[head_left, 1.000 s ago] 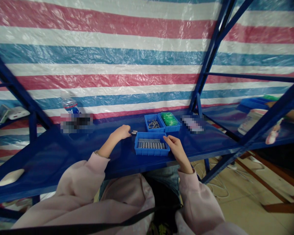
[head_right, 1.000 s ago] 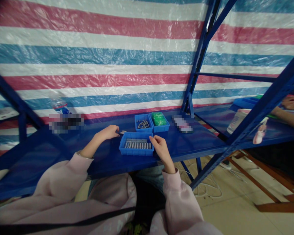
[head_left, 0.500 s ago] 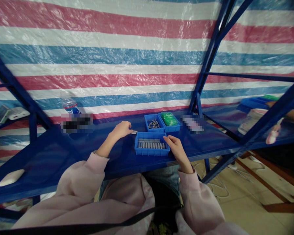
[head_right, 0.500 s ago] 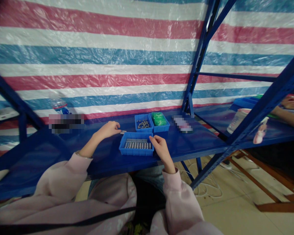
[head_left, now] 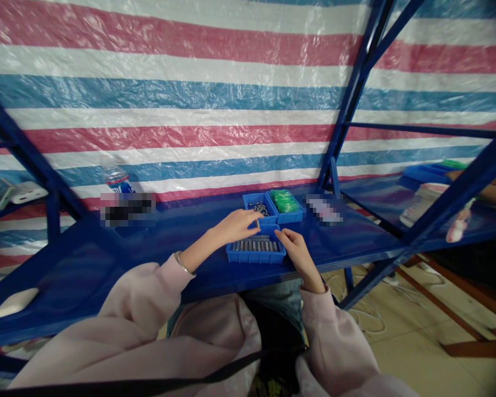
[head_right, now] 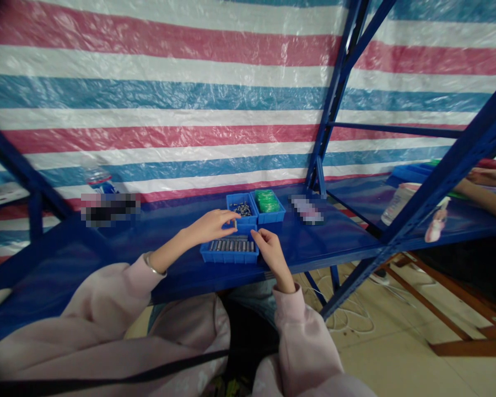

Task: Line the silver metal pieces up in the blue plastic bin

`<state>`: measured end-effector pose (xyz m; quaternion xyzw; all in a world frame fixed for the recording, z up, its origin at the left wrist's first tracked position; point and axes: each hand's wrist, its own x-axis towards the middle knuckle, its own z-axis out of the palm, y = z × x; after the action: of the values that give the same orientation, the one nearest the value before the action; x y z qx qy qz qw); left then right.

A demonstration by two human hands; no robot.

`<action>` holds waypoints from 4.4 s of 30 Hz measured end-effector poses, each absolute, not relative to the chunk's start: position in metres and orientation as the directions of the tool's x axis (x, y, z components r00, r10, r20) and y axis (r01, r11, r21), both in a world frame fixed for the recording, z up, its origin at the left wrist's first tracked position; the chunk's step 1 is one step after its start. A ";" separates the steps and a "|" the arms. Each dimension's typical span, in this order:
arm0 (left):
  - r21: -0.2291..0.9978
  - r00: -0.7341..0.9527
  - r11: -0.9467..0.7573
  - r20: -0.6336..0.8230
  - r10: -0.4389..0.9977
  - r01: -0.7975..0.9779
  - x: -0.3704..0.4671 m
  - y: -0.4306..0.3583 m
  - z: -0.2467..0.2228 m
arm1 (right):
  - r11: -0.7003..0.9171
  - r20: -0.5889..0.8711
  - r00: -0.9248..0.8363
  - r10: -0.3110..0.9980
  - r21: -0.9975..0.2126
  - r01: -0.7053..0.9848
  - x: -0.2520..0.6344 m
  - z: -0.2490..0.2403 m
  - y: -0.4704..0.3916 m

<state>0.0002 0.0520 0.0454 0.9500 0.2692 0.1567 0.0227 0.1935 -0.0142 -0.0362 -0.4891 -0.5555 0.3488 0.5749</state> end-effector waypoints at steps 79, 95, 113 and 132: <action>0.131 0.556 -0.561 0.075 0.828 0.817 -0.064 0.118 0.024 | 0.280 0.300 0.148 0.942 -0.949 0.143 0.191 -0.040 -0.015; 0.167 0.454 -0.437 -0.084 0.887 0.884 -0.064 0.115 0.015 | 0.287 0.309 0.151 0.939 -0.946 0.150 0.190 -0.037 -0.016; 0.414 0.550 -0.493 -0.020 0.835 0.765 -0.066 0.108 0.036 | 0.282 0.303 0.146 0.942 -0.948 0.149 0.192 -0.037 -0.015; 0.360 0.842 -0.835 0.194 0.503 0.416 0.020 0.038 0.078 | 0.289 0.311 0.151 0.938 -0.945 0.151 0.195 -0.037 -0.013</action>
<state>0.0202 0.0384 0.0782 0.9473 0.2426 0.1416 0.1539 0.1952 -0.0133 -0.0370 -0.4901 -0.5559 0.3398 0.5790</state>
